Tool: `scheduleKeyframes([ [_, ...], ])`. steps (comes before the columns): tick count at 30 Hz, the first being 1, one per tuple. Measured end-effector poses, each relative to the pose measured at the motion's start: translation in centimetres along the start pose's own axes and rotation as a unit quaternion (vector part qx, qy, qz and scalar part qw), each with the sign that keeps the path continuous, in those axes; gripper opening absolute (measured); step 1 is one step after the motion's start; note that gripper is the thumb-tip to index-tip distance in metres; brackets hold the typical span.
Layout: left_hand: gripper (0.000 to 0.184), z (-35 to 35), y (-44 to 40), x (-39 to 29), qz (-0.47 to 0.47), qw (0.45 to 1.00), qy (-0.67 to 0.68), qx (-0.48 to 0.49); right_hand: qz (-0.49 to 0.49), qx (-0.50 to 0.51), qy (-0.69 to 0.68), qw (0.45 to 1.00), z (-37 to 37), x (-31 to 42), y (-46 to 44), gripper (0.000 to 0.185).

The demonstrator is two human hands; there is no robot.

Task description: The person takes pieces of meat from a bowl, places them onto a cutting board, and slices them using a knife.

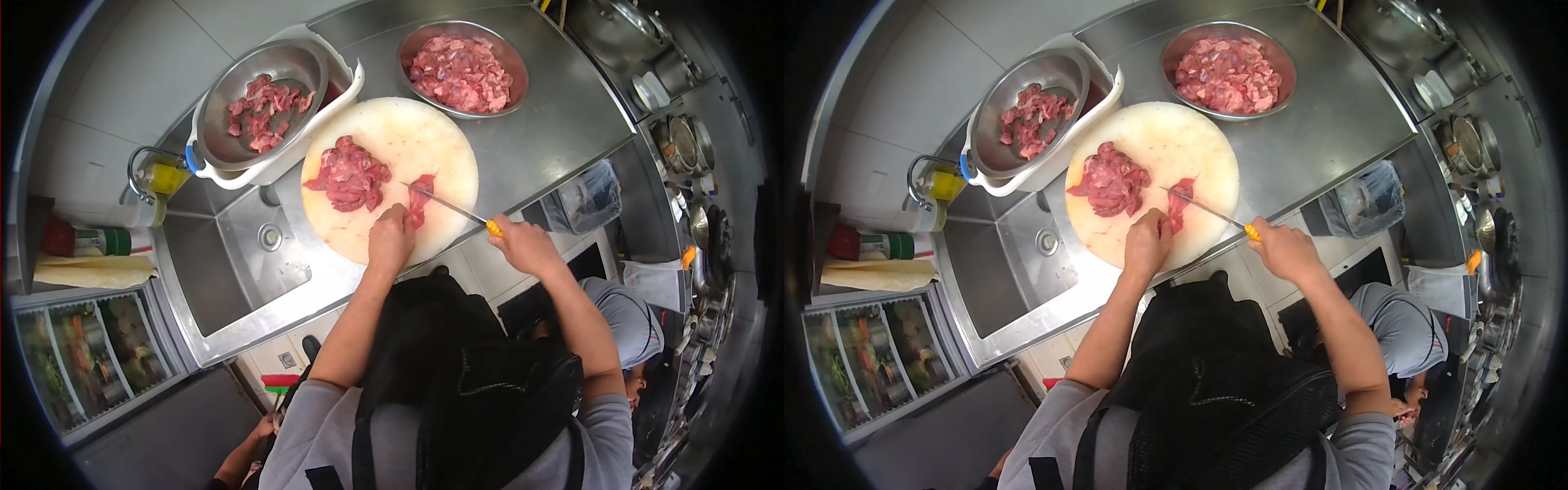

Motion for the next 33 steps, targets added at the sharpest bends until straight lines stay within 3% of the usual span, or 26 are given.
scheduleKeyframes([
  [2, 0.008, 0.1, 0.1, -0.2, -0.005, 1.0, 0.003, -0.007, -0.003, 0.034, -0.027, 0.999, -0.2, -0.9, 0.5, 0.041],
  [4, 0.01, 0.6, 0.1, -0.2, 0.0, 0.999, 0.015, -0.03, 0.011, 0.038, -0.185, 0.982, -0.2, -1.4, 0.5, 0.047],
  [8, 0.012, 0.6, 0.1, 0.4, 0.003, 0.999, 0.031, -0.033, -0.035, -0.005, -0.201, 0.979, 1.2, -1.3, 1.7, 0.048],
  [13, 0.012, 0.3, 0.1, 0.6, 0.028, 0.999, 0.038, -0.016, 0.004, -0.04, -0.002, 0.999, -1.6, 1.7, 4.9, 0.034],
  [16, 0.011, 0.7, 0.2, 0.2, 0.008, 0.999, 0.034, -0.026, -0.029, -0.038, 0.035, 0.998, -2.6, 1.6, 5.1, 0.027],
  [33, 0.008, 0.6, 1.1, 0.0, -0.006, 1.0, 0.013, -0.003, 0.002, -0.07, 0.093, 0.993, -1.2, 1.0, 1.5, 0.022],
])
Point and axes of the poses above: each hand's wrist, its own y-axis away from the middle knuckle, its own z-axis out of the back of the hand, x = y × z, the point moved 7 cm from there along -y, towards the middle knuckle, and after that the axes turned 2 degrees about -y, right-handed, at the moved point
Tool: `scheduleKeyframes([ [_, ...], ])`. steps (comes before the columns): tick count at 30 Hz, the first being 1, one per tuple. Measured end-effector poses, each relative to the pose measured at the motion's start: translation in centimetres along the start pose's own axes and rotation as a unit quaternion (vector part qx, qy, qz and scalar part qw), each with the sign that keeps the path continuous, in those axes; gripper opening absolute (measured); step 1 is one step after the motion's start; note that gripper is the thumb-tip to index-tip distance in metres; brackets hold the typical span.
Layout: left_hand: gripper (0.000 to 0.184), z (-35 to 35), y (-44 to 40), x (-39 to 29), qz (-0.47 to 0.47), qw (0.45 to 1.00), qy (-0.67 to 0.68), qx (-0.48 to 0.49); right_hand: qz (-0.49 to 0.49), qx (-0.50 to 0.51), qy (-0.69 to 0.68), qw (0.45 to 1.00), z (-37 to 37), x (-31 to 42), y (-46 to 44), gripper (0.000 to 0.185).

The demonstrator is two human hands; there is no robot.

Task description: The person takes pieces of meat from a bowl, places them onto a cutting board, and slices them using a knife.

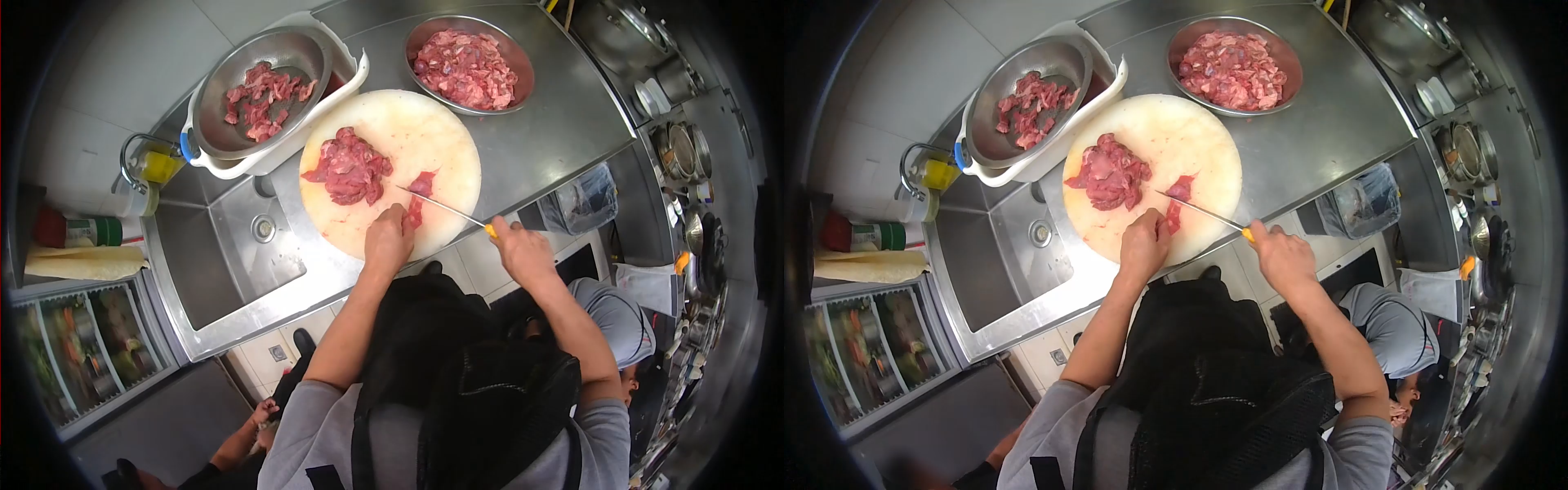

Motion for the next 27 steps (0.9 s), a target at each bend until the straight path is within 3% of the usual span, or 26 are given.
scheduleKeyframes([
  [12, 0.006, 0.7, 0.3, 0.1, -0.005, 1.0, 0.01, -0.01, -0.019, 0.033, 0.012, 0.999, 1.1, -2.0, 1.0, 0.024],
  [27, 0.005, 0.8, 0.3, 0.1, 0.004, 1.0, -0.002, -0.014, 0.027, 0.0, -0.025, 0.999, 1.0, -2.1, -1.3, 0.027],
])
Point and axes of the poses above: each hand's wrist, its own y-axis away from the middle knuckle, its own z-axis out of the back of the hand, x = y × z, the point moved 7 cm from there along -y, towards the middle knuckle, and after that the axes turned 2 degrees about -y, right-handed, at the moved point
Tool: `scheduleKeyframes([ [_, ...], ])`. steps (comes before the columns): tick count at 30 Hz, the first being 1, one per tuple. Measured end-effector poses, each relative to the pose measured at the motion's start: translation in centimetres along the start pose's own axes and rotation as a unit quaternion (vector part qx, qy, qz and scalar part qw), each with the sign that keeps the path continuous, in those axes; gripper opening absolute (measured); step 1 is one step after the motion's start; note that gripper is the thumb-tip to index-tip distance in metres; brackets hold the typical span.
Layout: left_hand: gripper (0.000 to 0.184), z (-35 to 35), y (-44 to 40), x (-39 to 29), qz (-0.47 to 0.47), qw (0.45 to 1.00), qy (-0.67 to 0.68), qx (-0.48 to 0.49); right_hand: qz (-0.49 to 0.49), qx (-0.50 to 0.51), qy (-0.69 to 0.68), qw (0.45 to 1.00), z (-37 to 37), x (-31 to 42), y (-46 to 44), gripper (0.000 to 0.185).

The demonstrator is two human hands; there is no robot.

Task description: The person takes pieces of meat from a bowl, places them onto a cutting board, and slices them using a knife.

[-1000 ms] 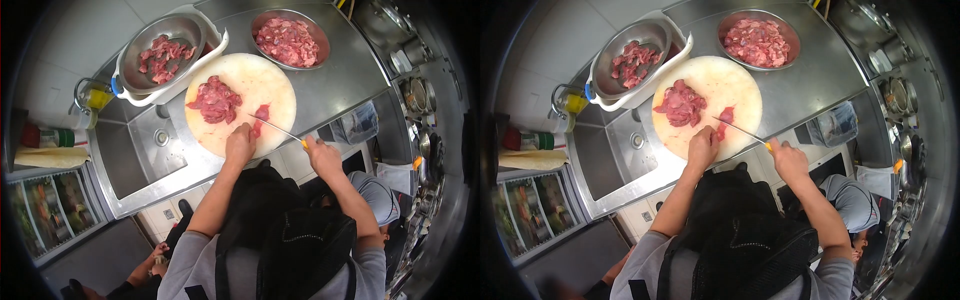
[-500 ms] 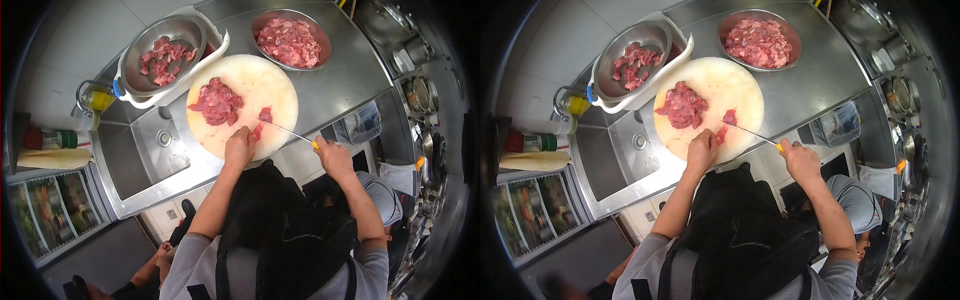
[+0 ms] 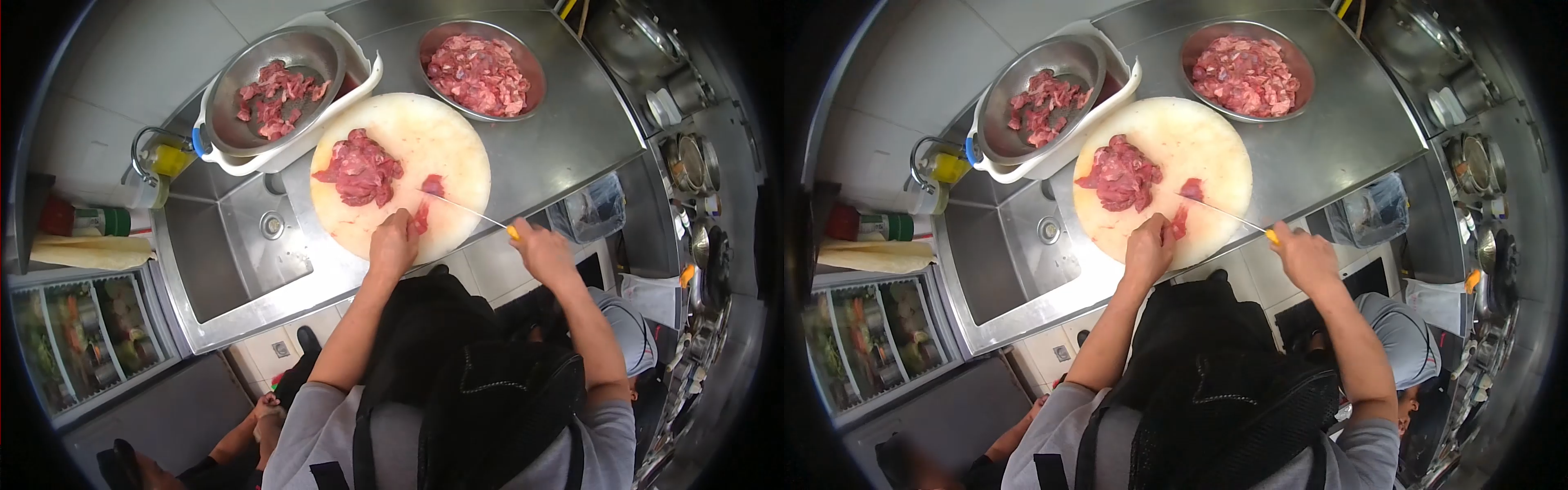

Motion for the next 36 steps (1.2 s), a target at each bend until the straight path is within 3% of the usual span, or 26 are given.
scheduleKeyframes([
  [2, 0.004, 0.1, 0.1, 0.0, -0.003, 1.0, 0.002, -0.011, -0.023, 0.046, 0.001, 0.999, 0.7, -0.8, 0.9, 0.028],
  [9, 0.003, 0.2, 0.0, -0.1, 0.006, 1.0, 0.002, 0.0, 0.006, 0.033, -0.037, 0.999, 0.7, -1.1, 1.0, 0.029],
  [21, 0.009, -0.1, 0.0, 0.0, -0.013, 1.0, -0.002, 0.003, -0.004, 0.013, 0.026, 1.0, 0.3, 1.3, -1.0, 0.027],
  [27, 0.007, -0.2, 0.2, 0.0, -0.011, 1.0, -0.005, 0.003, -0.044, 0.017, 0.01, 0.999, 1.0, -0.5, -1.5, 0.029],
  [36, 0.006, 1.4, 1.0, 0.5, 0.014, 1.0, 0.016, 0.008, -0.045, 0.094, -0.047, 0.993, 0.9, -0.8, -2.9, 0.035],
])
Point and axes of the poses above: each hand's wrist, its own y-axis away from the middle knuckle, its own z-axis out of the back of the hand, x = y × z, the point moved 7 cm from there along -y, towards the middle knuckle, and after that the axes turned 2 degrees about -y, right-handed, at the moved point
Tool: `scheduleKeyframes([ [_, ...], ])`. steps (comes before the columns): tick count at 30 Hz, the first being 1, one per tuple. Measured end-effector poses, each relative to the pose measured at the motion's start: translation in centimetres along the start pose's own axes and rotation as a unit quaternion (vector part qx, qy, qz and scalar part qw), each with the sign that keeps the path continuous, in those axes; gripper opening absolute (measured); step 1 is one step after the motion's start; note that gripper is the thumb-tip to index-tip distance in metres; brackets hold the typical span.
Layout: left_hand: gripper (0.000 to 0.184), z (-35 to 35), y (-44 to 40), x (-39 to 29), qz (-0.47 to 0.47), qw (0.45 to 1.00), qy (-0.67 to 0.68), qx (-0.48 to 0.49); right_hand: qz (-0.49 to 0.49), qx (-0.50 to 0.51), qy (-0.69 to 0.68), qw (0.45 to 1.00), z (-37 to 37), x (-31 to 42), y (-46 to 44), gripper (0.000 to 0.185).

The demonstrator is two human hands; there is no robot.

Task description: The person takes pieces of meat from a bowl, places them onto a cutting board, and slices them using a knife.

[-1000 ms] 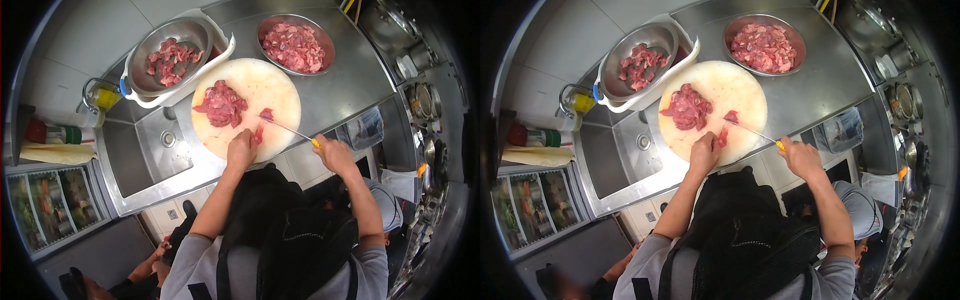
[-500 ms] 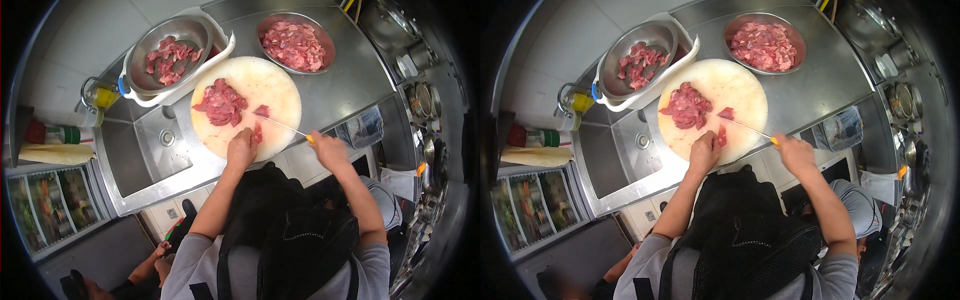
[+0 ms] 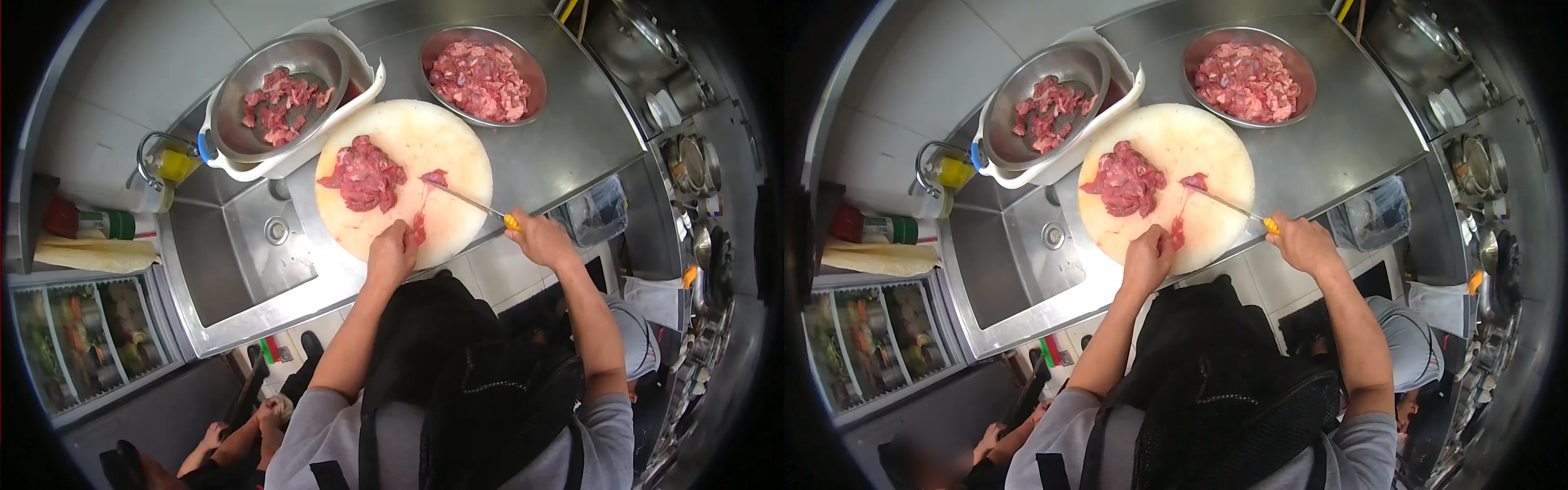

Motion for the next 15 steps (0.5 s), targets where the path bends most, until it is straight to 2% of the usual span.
scheduleKeyframes([
  [9, 0.01, 7.2, 3.7, 1.4, 0.119, 0.993, 0.014, -0.006, 0.01, 0.023, -0.02, 0.999, -0.1, 1.9, 0.0, 0.032],
  [15, 0.011, 9.3, 4.9, 3.7, 0.13, 0.99, -0.011, -0.05, 0.006, 0.032, -0.002, 0.999, 0.0, 1.4, 1.4, 0.034],
])
Point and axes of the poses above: each hand's wrist, its own y-axis away from the middle knuckle, its own z-axis out of the back of the hand, x = y × z, the point moved 7 cm from there along -y, towards the middle knuckle, and after that the axes turned 2 degrees about -y, right-handed, at the moved point
